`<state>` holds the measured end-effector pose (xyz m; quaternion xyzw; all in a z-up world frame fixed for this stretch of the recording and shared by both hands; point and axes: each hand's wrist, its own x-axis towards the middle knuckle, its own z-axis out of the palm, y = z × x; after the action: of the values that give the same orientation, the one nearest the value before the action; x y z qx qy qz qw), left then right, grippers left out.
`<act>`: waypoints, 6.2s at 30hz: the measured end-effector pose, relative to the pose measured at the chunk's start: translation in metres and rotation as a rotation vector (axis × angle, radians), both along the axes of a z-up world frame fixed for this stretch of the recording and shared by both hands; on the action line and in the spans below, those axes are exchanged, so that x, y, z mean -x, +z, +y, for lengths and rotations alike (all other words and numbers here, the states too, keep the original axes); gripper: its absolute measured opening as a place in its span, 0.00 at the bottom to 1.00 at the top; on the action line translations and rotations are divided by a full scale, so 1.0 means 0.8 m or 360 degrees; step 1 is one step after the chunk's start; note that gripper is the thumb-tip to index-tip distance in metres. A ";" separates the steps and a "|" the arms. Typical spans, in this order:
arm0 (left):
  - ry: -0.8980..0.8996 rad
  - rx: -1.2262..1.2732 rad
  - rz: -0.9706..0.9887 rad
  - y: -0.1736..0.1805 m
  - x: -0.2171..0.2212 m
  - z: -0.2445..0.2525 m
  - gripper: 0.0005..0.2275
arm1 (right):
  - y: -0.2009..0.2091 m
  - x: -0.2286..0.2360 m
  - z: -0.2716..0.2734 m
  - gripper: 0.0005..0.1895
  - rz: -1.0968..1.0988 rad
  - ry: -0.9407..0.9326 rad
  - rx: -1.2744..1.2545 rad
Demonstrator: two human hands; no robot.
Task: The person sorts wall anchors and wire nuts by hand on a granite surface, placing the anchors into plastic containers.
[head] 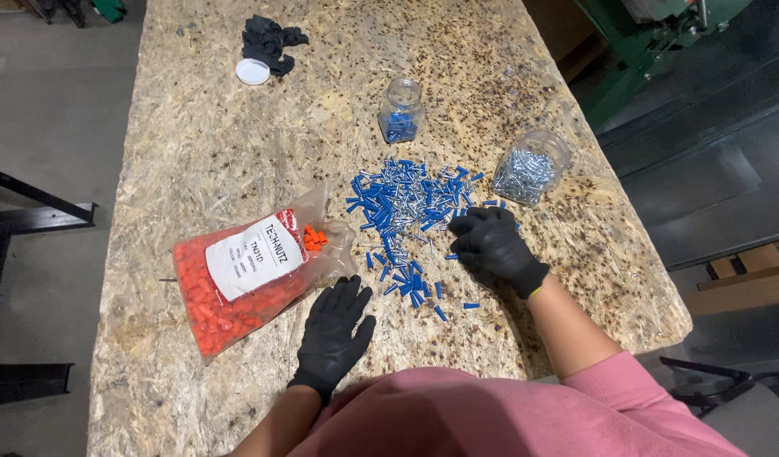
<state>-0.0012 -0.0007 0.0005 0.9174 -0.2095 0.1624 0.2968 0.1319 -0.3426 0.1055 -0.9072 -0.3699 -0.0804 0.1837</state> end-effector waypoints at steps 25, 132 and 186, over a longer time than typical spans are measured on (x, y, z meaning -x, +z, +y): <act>-0.0024 0.0051 -0.0070 0.007 -0.002 -0.002 0.20 | 0.041 -0.107 -0.131 0.03 -0.0537 -0.1162 -0.0104; 0.0015 0.0127 -0.0123 0.004 -0.002 -0.004 0.19 | 0.033 -0.164 -0.126 0.11 -0.0250 -0.1180 0.0065; 0.0034 -0.0197 0.0123 0.015 0.002 -0.006 0.20 | -0.056 -0.101 0.010 0.19 -0.0480 -0.1060 0.0733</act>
<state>-0.0026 -0.0052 0.0122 0.9418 -0.1977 0.1167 0.2458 0.2127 -0.3349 0.0609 -0.9724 -0.0881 -0.1822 -0.1157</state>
